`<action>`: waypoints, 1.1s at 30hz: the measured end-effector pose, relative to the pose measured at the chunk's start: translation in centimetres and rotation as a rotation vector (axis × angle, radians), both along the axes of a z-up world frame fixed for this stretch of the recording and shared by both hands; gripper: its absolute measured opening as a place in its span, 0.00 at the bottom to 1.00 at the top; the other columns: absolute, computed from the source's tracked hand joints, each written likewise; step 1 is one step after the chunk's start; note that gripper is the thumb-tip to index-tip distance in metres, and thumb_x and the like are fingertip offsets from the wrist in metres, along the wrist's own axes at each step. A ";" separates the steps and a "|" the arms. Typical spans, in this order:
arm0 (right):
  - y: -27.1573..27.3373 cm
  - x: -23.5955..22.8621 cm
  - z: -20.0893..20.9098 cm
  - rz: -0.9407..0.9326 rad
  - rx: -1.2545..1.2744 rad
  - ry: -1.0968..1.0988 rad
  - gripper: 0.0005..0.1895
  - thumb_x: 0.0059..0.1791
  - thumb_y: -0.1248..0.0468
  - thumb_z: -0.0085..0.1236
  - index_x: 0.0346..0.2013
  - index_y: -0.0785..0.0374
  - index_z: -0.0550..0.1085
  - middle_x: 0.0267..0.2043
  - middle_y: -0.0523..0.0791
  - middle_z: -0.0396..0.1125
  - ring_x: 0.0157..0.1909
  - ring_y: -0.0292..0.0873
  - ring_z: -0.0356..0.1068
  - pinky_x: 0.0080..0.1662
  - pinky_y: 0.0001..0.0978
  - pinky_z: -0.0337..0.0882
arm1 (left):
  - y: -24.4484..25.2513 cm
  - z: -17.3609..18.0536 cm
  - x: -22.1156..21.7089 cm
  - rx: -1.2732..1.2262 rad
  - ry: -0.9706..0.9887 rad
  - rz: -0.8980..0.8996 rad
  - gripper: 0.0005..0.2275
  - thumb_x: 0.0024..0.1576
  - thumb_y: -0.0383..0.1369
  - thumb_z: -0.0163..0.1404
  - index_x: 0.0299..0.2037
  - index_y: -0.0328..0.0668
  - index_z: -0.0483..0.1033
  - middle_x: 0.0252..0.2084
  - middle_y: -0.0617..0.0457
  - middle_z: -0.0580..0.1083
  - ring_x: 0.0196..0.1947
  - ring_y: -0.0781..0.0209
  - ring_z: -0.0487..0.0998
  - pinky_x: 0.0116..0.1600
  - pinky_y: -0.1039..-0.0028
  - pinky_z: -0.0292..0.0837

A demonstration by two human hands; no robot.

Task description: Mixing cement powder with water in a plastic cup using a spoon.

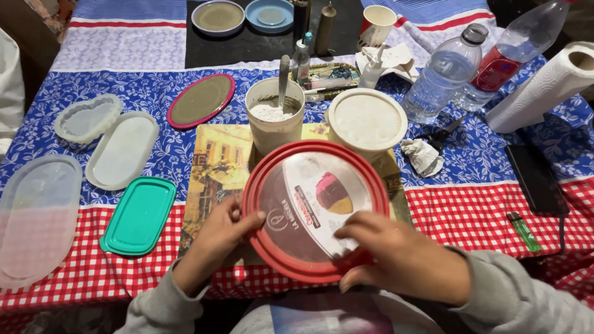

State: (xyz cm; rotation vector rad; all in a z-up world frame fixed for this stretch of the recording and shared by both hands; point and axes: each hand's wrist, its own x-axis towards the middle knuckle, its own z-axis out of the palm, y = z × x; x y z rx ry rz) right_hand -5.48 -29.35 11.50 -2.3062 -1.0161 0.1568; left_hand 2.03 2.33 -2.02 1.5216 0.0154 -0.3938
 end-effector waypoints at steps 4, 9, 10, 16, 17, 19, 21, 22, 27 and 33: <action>-4.8 0.4 -0.9 -0.320 0.136 -0.046 0.24 0.39 0.60 0.71 0.46 0.66 0.77 0.41 0.46 0.73 0.41 0.41 0.75 0.43 0.31 0.76 | 3.9 -1.1 -1.3 -0.071 0.139 0.018 0.20 0.51 0.32 0.61 0.51 0.30 0.73 0.35 0.49 0.78 0.31 0.65 0.77 0.38 0.76 0.74; -11.1 0.0 -2.5 -0.489 0.332 -0.030 0.17 0.47 0.63 0.62 0.48 0.67 0.77 0.43 0.45 0.73 0.42 0.37 0.73 0.45 0.28 0.75 | 11.9 5.7 -3.0 -0.016 0.158 0.161 0.19 0.53 0.33 0.58 0.52 0.31 0.75 0.36 0.49 0.79 0.29 0.66 0.76 0.35 0.77 0.71; -12.2 -0.1 -2.9 -0.555 0.397 -0.008 0.16 0.49 0.64 0.60 0.50 0.67 0.77 0.43 0.45 0.73 0.42 0.35 0.73 0.46 0.27 0.74 | 14.1 6.9 -3.2 -0.036 0.150 0.205 0.18 0.56 0.33 0.57 0.53 0.30 0.74 0.37 0.48 0.78 0.27 0.67 0.73 0.30 0.77 0.66; -14.1 3.7 -5.5 -0.858 0.399 0.091 0.13 0.52 0.64 0.58 0.49 0.68 0.78 0.37 0.44 0.75 0.37 0.34 0.71 0.42 0.26 0.72 | 30.1 10.3 10.5 0.091 -0.020 0.232 0.13 0.71 0.41 0.48 0.51 0.37 0.74 0.30 0.57 0.65 0.23 0.72 0.64 0.37 0.75 0.67; -14.0 4.4 -5.9 -0.858 0.405 0.091 0.13 0.52 0.64 0.58 0.49 0.68 0.78 0.37 0.44 0.75 0.37 0.34 0.71 0.42 0.26 0.72 | 25.9 14.0 11.8 0.097 -0.024 0.231 0.13 0.71 0.41 0.48 0.51 0.37 0.74 0.30 0.57 0.65 0.23 0.72 0.64 0.37 0.75 0.67; -13.8 5.7 -6.8 -0.857 0.439 0.146 0.12 0.52 0.65 0.57 0.48 0.68 0.78 0.38 0.43 0.75 0.38 0.33 0.72 0.42 0.26 0.72 | 17.5 21.3 12.1 0.272 -0.027 0.489 0.12 0.63 0.42 0.39 0.49 0.51 0.71 0.32 0.65 0.77 0.28 0.76 0.79 0.40 0.73 0.73; -13.9 6.8 -7.5 -0.852 0.468 0.156 0.12 0.53 0.65 0.57 0.48 0.68 0.78 0.38 0.43 0.74 0.38 0.33 0.71 0.42 0.25 0.71 | 23.4 17.2 21.4 0.160 -0.036 0.496 0.09 0.64 0.41 0.42 0.49 0.52 0.71 0.31 0.67 0.76 0.26 0.77 0.78 0.39 0.72 0.76; -14.1 7.3 -7.9 -0.844 0.493 0.160 0.12 0.53 0.65 0.57 0.49 0.68 0.77 0.38 0.43 0.74 0.38 0.32 0.71 0.42 0.25 0.71 | 25.8 14.9 25.6 0.041 -0.046 0.504 0.07 0.65 0.40 0.46 0.48 0.53 0.71 0.30 0.68 0.75 0.24 0.79 0.77 0.38 0.71 0.78; -14.8 10.7 -9.1 -0.897 0.546 0.192 0.13 0.54 0.63 0.56 0.50 0.68 0.77 0.35 0.43 0.72 0.35 0.33 0.69 0.39 0.26 0.71 | 28.1 4.5 39.4 0.203 -0.463 0.621 0.08 0.67 0.37 0.48 0.49 0.43 0.70 0.25 0.52 0.69 0.19 0.62 0.68 0.26 0.57 0.65; -15.4 12.9 -9.3 -0.948 0.500 0.268 0.13 0.54 0.61 0.55 0.49 0.67 0.77 0.33 0.43 0.72 0.30 0.34 0.68 0.34 0.27 0.69 | 27.7 -3.1 49.4 -0.232 -0.025 1.086 0.12 0.56 0.37 0.59 0.46 0.46 0.74 0.22 0.51 0.73 0.13 0.61 0.69 0.19 0.65 0.65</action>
